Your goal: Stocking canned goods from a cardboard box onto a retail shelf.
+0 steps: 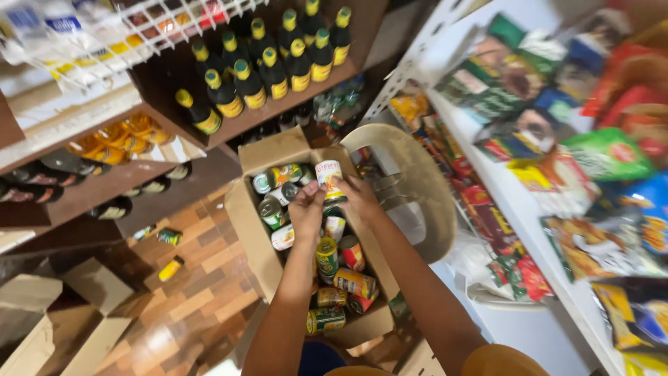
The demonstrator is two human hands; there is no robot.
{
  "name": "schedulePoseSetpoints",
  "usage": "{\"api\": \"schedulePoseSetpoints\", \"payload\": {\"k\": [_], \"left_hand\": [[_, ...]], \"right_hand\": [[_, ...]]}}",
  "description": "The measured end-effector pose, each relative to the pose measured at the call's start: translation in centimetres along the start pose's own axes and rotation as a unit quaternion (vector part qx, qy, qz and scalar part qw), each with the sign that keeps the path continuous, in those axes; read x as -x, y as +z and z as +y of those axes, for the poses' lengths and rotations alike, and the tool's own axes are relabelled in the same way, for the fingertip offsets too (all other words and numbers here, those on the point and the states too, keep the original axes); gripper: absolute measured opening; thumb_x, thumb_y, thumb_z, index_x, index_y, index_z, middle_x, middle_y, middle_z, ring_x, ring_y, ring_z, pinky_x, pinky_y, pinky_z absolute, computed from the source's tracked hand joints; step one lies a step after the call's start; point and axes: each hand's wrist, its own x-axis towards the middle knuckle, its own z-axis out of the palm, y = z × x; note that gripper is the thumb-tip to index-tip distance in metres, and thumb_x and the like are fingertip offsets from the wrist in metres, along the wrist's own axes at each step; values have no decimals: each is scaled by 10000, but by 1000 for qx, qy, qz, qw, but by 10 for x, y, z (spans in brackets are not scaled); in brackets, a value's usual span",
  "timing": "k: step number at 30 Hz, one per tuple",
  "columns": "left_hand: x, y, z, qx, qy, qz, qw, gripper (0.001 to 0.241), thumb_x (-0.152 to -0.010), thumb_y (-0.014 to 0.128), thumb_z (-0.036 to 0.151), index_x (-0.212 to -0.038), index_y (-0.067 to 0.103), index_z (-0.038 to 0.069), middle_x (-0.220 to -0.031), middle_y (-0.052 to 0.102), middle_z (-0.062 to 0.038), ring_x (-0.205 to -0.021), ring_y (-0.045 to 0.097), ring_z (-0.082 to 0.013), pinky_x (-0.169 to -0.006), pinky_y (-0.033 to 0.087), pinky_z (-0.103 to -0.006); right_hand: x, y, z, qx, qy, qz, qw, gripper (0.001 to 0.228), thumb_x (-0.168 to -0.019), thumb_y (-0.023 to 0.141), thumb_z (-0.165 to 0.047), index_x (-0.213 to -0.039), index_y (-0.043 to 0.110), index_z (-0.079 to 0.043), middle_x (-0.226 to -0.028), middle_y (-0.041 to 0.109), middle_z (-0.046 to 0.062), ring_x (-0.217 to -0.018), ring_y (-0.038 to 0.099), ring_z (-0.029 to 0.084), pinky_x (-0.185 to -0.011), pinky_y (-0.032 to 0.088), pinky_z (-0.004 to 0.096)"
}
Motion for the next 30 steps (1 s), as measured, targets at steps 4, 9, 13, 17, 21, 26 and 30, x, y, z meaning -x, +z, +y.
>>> {"api": "schedulePoseSetpoints", "payload": {"k": [4, 9, 13, 17, 21, 26, 30], "left_hand": [[54, 46, 30, 44, 42, -75, 995, 286, -897, 774, 80, -1132, 684, -56, -1045, 745, -88, -931, 675, -132, -860, 550, -252], [132, 111, 57, 68, 53, -172, 981, 335, -871, 790, 49, -1156, 644, -51, -1055, 734, -101, -936, 686, -145, -854, 561, -284], [204, 169, 80, 82, 65, -261, 960, 353, -866, 795, 33, -1164, 623, -45, -1061, 726, -100, -948, 685, -141, -868, 562, -282], [287, 216, 109, 38, 80, -346, 934, 394, -852, 804, 49, -1187, 611, -29, -1078, 719, -94, -965, 692, -132, -860, 578, -272], [365, 253, 124, 46, 88, -434, 896, 507, -843, 814, 65, -1278, 570, -26, -1083, 676, -87, -944, 659, -124, -812, 560, -276], [475, 284, 177, 16, 105, -556, 825, 525, -877, 783, 93, -1341, 595, -65, -1158, 711, -98, -1003, 669, -112, -880, 578, -274], [542, 313, 213, 18, 155, -631, 760, 536, -900, 781, 95, -1370, 586, -74, -1209, 701, -103, -1064, 672, -121, -921, 580, -279]], "right_hand": [[72, -29, -44, 70, -57, 58, 994, 505, -889, 687, -438, -1294, 678, -137, -1118, 707, -19, -995, 647, 93, -758, 557, 291], [162, -89, -69, 51, -141, 47, 988, 468, -973, 687, -377, -1306, 665, -49, -1117, 692, 8, -972, 611, 107, -797, 514, 280], [264, -120, -113, 54, -257, 96, 960, 492, -950, 697, -328, -1354, 637, -53, -1185, 708, 5, -1052, 643, 96, -899, 537, 261], [383, -130, -157, 72, -209, 232, 947, 536, -917, 710, -330, -1383, 624, -80, -1165, 701, 22, -995, 624, 112, -838, 513, 300], [457, -173, -143, 67, -326, 272, 903, 491, -952, 729, -278, -1350, 653, -1, -1169, 727, 28, -1027, 650, 91, -905, 547, 278], [573, -189, -155, 52, -357, 347, 865, 524, -935, 731, -216, -1407, 597, -31, -1157, 723, 28, -993, 650, 96, -856, 527, 270], [659, -182, -183, 45, -417, 388, 821, 544, -926, 743, -185, -1413, 575, -10, -1204, 703, 31, -1075, 656, 96, -941, 539, 275]]}}
